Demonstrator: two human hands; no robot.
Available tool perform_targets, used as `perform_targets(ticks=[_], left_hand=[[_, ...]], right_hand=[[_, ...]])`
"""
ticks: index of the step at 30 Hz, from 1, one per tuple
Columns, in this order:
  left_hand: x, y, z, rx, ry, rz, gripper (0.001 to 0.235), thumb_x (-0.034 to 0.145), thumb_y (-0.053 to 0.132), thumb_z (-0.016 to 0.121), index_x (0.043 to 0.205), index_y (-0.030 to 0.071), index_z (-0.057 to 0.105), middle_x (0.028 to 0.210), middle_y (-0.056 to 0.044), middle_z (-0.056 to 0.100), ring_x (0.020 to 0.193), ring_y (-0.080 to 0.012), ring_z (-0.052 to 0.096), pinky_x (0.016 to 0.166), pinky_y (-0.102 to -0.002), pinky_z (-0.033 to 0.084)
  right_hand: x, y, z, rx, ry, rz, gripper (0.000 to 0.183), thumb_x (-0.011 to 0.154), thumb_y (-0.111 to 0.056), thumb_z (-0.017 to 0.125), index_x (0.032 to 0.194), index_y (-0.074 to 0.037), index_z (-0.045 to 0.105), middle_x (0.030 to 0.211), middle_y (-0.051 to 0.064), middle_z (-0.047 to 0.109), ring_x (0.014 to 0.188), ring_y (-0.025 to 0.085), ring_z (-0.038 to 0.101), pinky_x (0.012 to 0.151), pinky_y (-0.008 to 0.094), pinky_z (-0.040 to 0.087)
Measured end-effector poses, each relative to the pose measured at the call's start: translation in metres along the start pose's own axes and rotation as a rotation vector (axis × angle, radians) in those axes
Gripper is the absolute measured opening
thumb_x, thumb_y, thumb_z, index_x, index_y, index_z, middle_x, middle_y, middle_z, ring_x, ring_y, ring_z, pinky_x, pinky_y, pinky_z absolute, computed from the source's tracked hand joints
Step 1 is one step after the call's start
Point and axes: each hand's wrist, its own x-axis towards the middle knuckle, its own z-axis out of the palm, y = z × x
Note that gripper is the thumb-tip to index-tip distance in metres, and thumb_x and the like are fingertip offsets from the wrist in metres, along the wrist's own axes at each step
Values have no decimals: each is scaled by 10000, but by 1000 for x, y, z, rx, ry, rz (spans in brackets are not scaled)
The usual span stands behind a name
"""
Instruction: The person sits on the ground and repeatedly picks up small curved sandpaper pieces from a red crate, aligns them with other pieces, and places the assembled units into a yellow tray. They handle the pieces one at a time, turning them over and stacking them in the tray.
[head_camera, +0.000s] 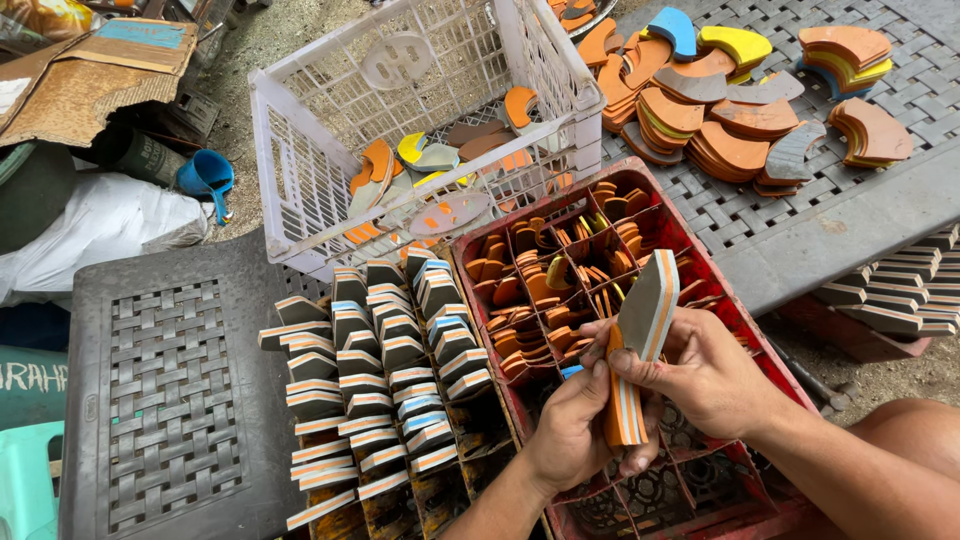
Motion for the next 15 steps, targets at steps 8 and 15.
perform_targets(ticks=[8, 15], left_hand=[[2, 4, 6, 29, 220, 20, 502, 1080, 348, 242, 1403, 126, 555, 1006, -133, 641, 776, -225, 649, 576, -356, 532], [12, -2, 10, -56, 389, 228, 599, 1224, 541, 307, 1193, -34, 471, 963, -69, 573, 957, -197, 646, 799, -417, 580]], right_hand=[[1, 5, -1, 28, 14, -46, 408, 914, -157, 727, 1274, 34, 713, 1030, 154, 782, 848, 205, 708, 746, 392, 596], [-1, -14, 20, -616, -172, -612, 527, 822, -333, 731, 1224, 2, 672, 1391, 170, 623, 1350, 280, 558, 1124, 460, 421]])
